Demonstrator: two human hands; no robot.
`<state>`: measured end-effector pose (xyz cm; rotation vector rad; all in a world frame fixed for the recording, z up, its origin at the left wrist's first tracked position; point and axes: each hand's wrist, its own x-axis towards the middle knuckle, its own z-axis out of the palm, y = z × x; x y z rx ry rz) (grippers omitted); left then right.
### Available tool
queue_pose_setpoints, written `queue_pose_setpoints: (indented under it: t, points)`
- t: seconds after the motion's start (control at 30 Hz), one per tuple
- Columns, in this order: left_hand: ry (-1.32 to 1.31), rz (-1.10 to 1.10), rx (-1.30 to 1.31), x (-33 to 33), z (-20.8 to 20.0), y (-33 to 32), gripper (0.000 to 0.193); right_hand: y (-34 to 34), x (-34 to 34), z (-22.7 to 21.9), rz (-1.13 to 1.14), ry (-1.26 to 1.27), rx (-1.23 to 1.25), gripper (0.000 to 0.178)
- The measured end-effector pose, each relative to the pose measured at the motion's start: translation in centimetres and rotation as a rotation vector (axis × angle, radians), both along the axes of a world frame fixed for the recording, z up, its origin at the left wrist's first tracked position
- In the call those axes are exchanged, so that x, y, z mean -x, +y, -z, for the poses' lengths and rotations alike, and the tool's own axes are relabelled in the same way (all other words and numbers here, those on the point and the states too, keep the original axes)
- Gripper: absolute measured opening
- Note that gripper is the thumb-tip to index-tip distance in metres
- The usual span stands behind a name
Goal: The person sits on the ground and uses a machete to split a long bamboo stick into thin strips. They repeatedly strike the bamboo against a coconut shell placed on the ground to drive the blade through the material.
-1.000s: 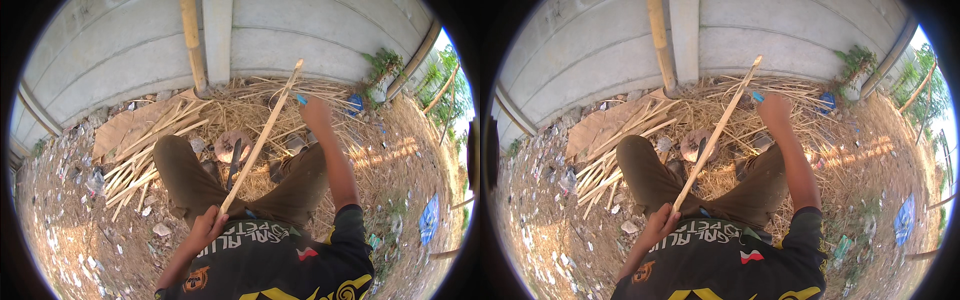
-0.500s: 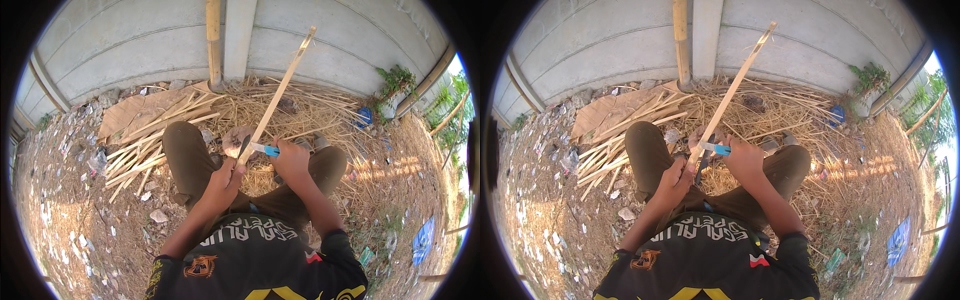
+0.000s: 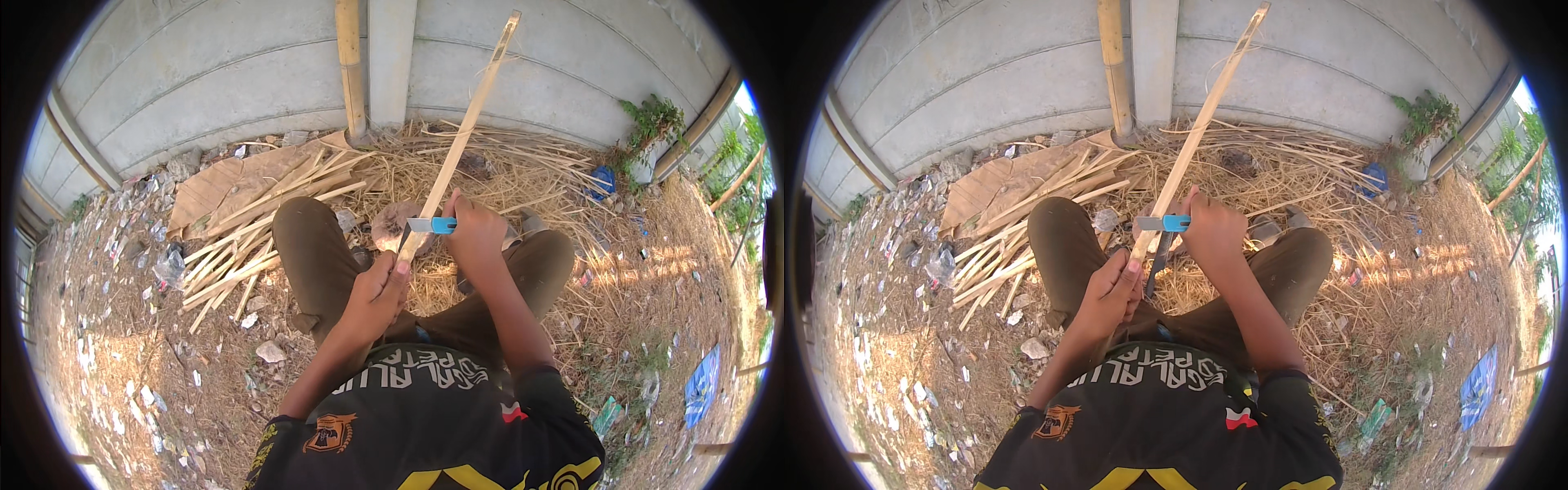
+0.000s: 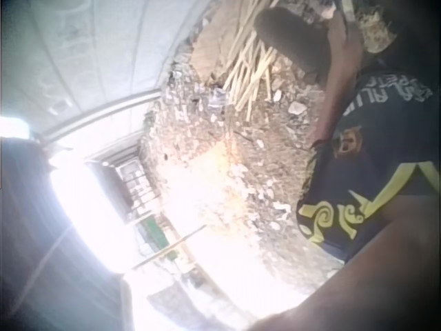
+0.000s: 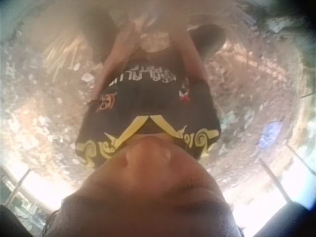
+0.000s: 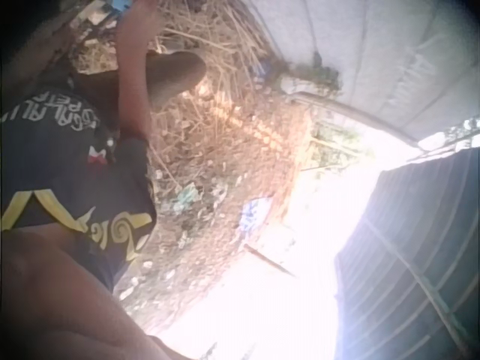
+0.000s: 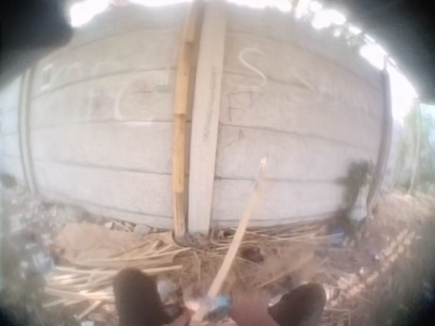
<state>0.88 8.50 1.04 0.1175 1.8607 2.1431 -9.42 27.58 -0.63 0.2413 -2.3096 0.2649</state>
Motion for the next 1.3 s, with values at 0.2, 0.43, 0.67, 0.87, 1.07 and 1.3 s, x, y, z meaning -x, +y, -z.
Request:
queue_pose_setpoints:
  t: [0.2, 0.43, 0.67, 0.87, 1.07, 1.3]
  points:
    - [0.105, 0.048, 0.151, -1.2, 2.0, -0.1, 0.029, 4.6, 5.0, -1.8, 0.265, -0.157, 0.233, 0.036]
    - [0.187, 0.121, 0.274, -1.9, 1.1, -0.1, 0.031, 9.1, 8.1, -5.7, 0.403, -0.195, 0.226, 0.028]
    - [0.046, 0.302, 0.378, -4.9, 0.8, -3.0, 0.032, 21.0, 13.4, -8.3, 0.607, -0.094, 0.227, 0.029]
    - [0.033, 0.341, 0.314, -5.9, 1.6, -6.4, 0.035, 25.0, 11.7, -8.4, 0.61, -0.108, 0.402, 0.038]
    - [0.016, 0.249, 0.267, -3.4, 1.5, -2.5, 0.037, 10.2, 1.7, -5.1, 0.141, -0.19, 0.538, 0.04]
    - [0.11, 0.139, 0.252, 0.5, 2.1, 0.5, 0.04, 1.7, -3.2, -0.2, -0.154, -0.212, 0.08, 0.036]
